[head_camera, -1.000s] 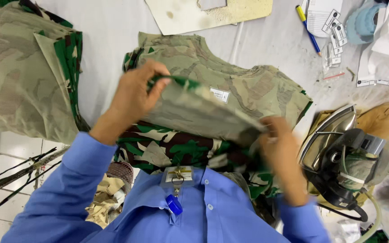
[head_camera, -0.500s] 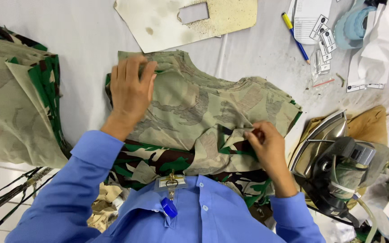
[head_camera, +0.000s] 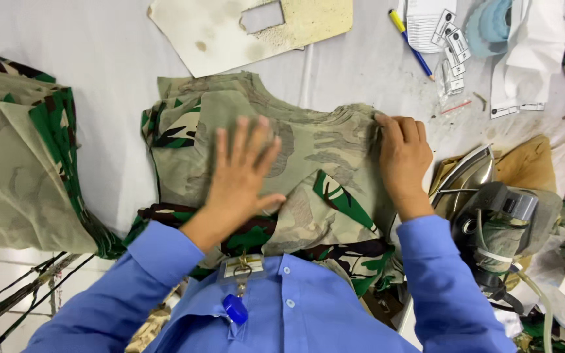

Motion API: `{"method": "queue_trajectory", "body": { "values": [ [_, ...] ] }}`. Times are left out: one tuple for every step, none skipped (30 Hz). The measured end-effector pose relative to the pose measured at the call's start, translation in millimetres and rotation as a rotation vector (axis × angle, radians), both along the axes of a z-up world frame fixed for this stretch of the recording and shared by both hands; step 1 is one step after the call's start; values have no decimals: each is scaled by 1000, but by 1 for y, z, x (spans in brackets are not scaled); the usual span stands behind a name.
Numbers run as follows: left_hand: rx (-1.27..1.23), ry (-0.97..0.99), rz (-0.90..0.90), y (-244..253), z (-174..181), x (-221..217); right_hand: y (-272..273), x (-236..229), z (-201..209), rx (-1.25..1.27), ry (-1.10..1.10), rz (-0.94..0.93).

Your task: The person places a white paper template on the collar area of a camouflage-patterned shirt, then uses an iron to press the template onto the fabric. After ironing, the person removes the template and sets the shirt aside, repeating the process with additional shirts from a stack.

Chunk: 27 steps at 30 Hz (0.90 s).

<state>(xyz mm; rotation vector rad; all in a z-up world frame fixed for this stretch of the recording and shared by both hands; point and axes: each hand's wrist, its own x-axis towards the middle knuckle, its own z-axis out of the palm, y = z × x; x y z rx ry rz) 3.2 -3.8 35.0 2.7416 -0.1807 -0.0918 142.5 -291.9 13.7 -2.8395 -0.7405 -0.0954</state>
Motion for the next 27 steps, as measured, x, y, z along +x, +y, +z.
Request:
{"method": "queue_trajectory", "body": {
  "values": [
    [-50, 28, -92, -11, 11, 1, -2, 1, -8, -21, -170, 18],
    [-96, 62, -176, -22, 22, -1, -2, 1, -18, -39, -335, 43],
    [-96, 66, -173, -31, 23, -2, 6, -8, -6, -38, -331, 46],
    [-224, 137, -282, -39, 24, -3, 15, -16, 7, 15, -318, 59],
    [-353, 207, -391, -48, 26, -4, 23, -24, 19, 67, -305, 71],
    [-354, 206, -390, -59, 17, -11, 25, -32, 12, 65, -306, 73],
    [-670, 388, -548, -70, 8, -18, 27, -40, 6, 71, -278, 184],
    [-988, 569, -705, -82, -1, -25, 29, -48, -2, 76, -250, 296],
    [-988, 565, -705, -76, 11, -20, 26, -42, 0, 75, -253, 298],
    [-1111, 497, -577, -71, 23, -15, 24, -36, 2, 107, -252, 220],
    [-1229, 427, -445, -65, 35, -10, 22, -30, 3, 139, -251, 142],
    [-1226, 419, -440, -49, 15, -6, 26, -29, 6, 142, -255, 149],
    [-744, 83, -266, -32, -6, -2, 31, -27, 8, 165, -277, 131],
    [-257, -222, -89, -17, -25, -4, 35, -32, 11, 183, -285, 110],
    [-259, -213, -82, 2, -21, -11, 37, -42, 8, 182, -274, 114],
    [-88, -113, 15, 25, -19, -10, 42, -46, 3, 127, -179, 127],
    [83, -12, 112, 48, -16, -10, 48, -50, -2, 71, -83, 141],
    [90, -14, 119, 55, -18, -8, 49, -47, -1, 79, -85, 147],
    [125, -32, 76, 61, -19, -5, 51, -45, -1, 61, -72, 146],
    [150, -39, 30, 65, -21, -5, 49, -45, 1, 35, -49, 142],
    [148, -30, 34, 73, -25, -1, 55, -50, 5, 34, -41, 147],
    [115, -48, 41, 81, -29, 5, 61, -50, 8, 58, -57, 170],
    [83, -66, 48, 89, -34, 11, 67, -50, 11, 82, -73, 193],
    [82, -60, 57, 99, -24, 19, 70, -52, 10, 81, -67, 201],
    [39, -143, 87, 108, -14, 27, 73, -55, 10, 53, -19, 216],
    [3, -230, 113, 119, -3, 36, 78, -56, 9, 32, 25, 228],
    [11, -230, 118, 129, -7, 49, 77, -55, 5, 39, 25, 234]
  ]
}}
